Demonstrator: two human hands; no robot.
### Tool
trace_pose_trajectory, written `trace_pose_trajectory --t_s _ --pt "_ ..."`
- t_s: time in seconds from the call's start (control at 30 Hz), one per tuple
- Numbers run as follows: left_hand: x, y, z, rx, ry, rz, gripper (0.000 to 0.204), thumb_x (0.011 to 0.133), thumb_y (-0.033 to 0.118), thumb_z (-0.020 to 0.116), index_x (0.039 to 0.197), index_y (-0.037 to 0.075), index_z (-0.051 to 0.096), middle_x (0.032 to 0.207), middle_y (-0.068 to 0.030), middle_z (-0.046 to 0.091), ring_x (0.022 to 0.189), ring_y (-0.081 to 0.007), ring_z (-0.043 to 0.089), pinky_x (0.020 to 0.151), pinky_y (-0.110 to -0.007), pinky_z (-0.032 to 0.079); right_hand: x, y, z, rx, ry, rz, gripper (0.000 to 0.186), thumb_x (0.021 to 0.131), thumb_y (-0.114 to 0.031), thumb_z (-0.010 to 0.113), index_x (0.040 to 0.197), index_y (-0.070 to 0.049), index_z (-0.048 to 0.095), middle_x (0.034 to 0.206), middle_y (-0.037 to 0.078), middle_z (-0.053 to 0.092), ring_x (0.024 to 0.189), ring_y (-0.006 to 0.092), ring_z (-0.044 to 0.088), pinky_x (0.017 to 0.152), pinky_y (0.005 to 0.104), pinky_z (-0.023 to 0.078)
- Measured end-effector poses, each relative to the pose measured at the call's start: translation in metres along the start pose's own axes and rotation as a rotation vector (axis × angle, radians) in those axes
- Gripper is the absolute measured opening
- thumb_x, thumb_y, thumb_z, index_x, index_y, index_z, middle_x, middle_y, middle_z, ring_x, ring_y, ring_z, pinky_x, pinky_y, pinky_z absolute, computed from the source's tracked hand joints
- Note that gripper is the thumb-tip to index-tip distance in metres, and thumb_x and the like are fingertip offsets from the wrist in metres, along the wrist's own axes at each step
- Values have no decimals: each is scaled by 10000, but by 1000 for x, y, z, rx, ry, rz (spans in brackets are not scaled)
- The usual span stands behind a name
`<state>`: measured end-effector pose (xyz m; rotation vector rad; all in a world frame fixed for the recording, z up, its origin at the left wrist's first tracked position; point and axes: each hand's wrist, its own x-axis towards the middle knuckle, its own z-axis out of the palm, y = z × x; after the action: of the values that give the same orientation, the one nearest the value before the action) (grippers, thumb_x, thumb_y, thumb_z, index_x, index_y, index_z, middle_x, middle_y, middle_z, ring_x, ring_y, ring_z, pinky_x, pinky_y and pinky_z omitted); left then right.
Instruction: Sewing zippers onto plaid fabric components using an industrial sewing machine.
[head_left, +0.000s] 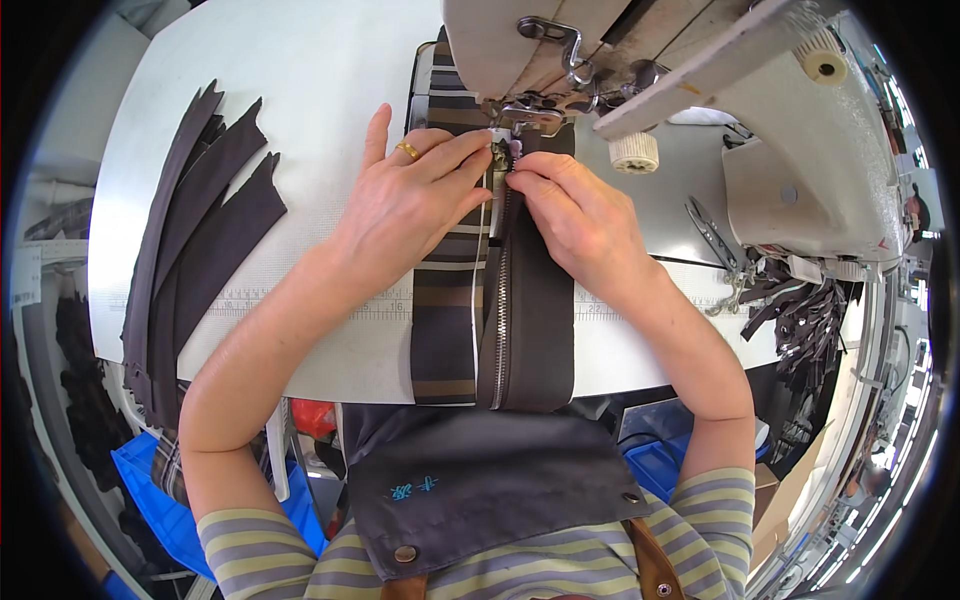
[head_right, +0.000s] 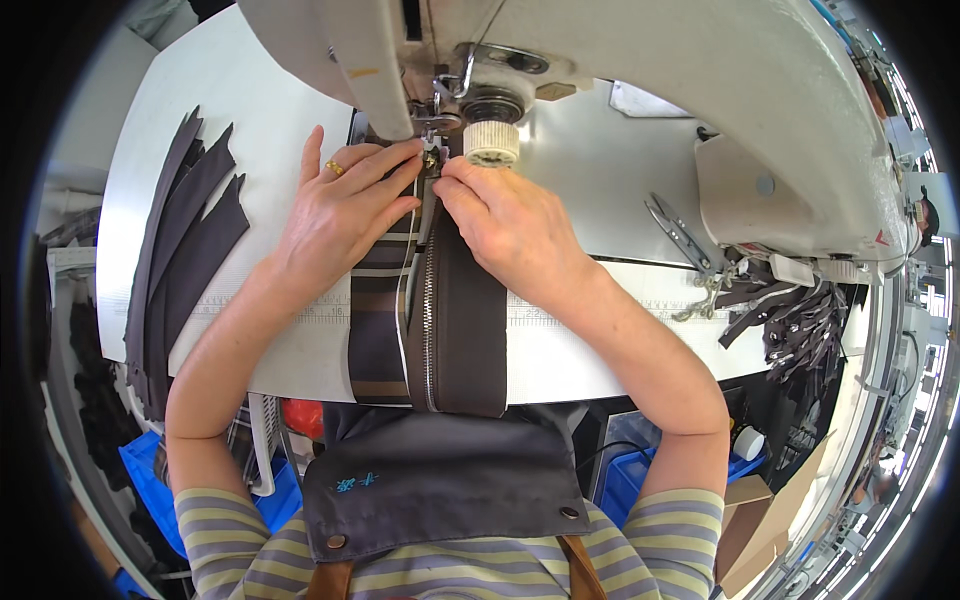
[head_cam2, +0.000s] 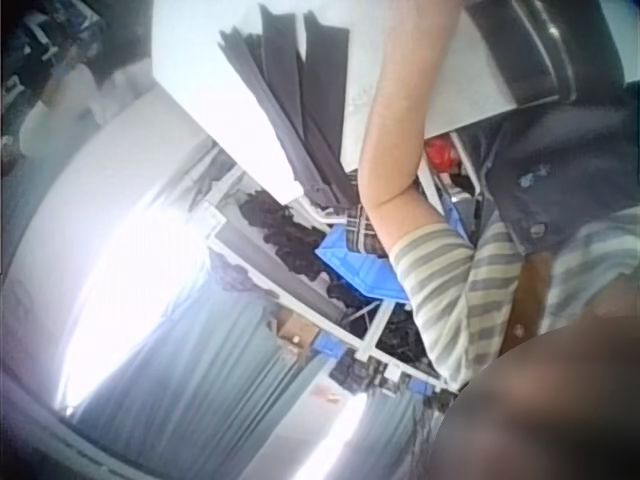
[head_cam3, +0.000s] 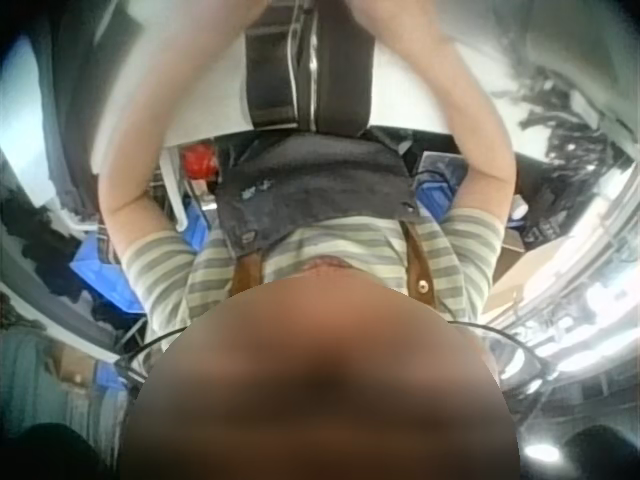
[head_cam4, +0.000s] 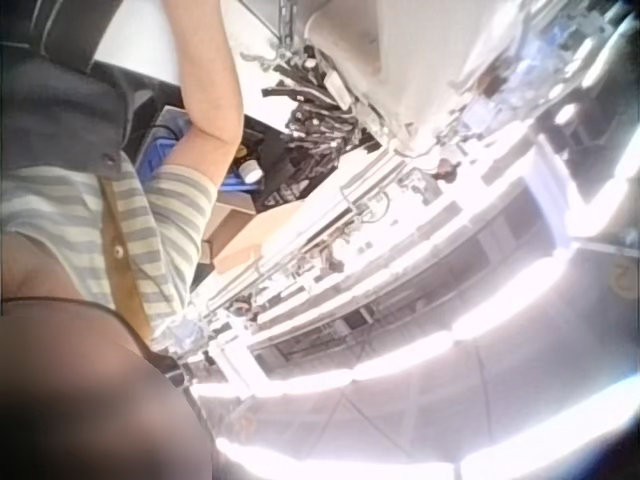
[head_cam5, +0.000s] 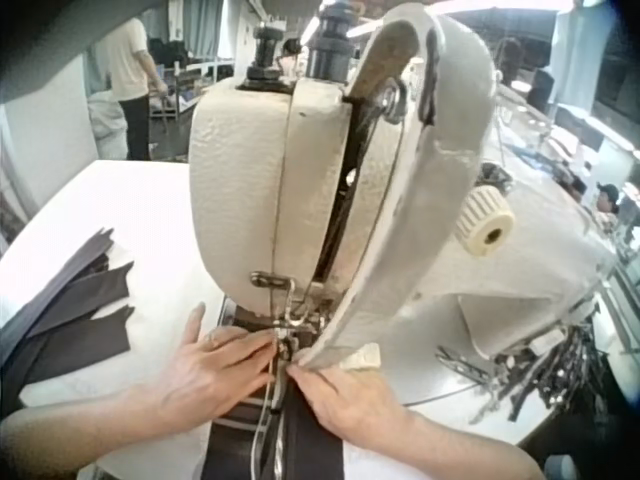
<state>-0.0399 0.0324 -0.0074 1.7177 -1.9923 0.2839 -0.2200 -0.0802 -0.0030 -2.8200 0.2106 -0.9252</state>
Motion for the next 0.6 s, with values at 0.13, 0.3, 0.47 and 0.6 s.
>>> trace_pose_trajectory --t_s 0.13,0.3,0.47,0.6 --pt "-2 1 -3 14 15 -3 322 803 237 687 1083 81 657 1173 24 605 1045 -156 540 1046 -609 241 4 0 2 70 66 -17 261 718 -1 638 978 -8 648 1027 81 620 754 233 628 642 328 536" --pt "-1 -5 -6 20 -33 -38 332 836 232 659 1135 86 655 1193 26 616 1057 -171 553 1066 -581 208 8 1 6 55 42 -1 253 724 -5 633 976 -3 646 1019 68 613 725 225 622 626 331 529" --pt "4 -7 -1 13 -29 -2 329 839 238 656 1133 91 656 1179 30 623 1054 -170 555 1064 -583 211 4 1 5 -48 24 7 252 726 -11 633 977 -3 646 1016 62 607 728 218 612 619 333 523" --pt "4 -6 0 29 -31 1 320 836 247 657 1115 91 658 1190 38 616 1052 -154 550 1062 -596 214 3 1 4 -50 7 13 254 725 -16 638 978 -6 648 1022 64 610 745 218 613 624 331 525"
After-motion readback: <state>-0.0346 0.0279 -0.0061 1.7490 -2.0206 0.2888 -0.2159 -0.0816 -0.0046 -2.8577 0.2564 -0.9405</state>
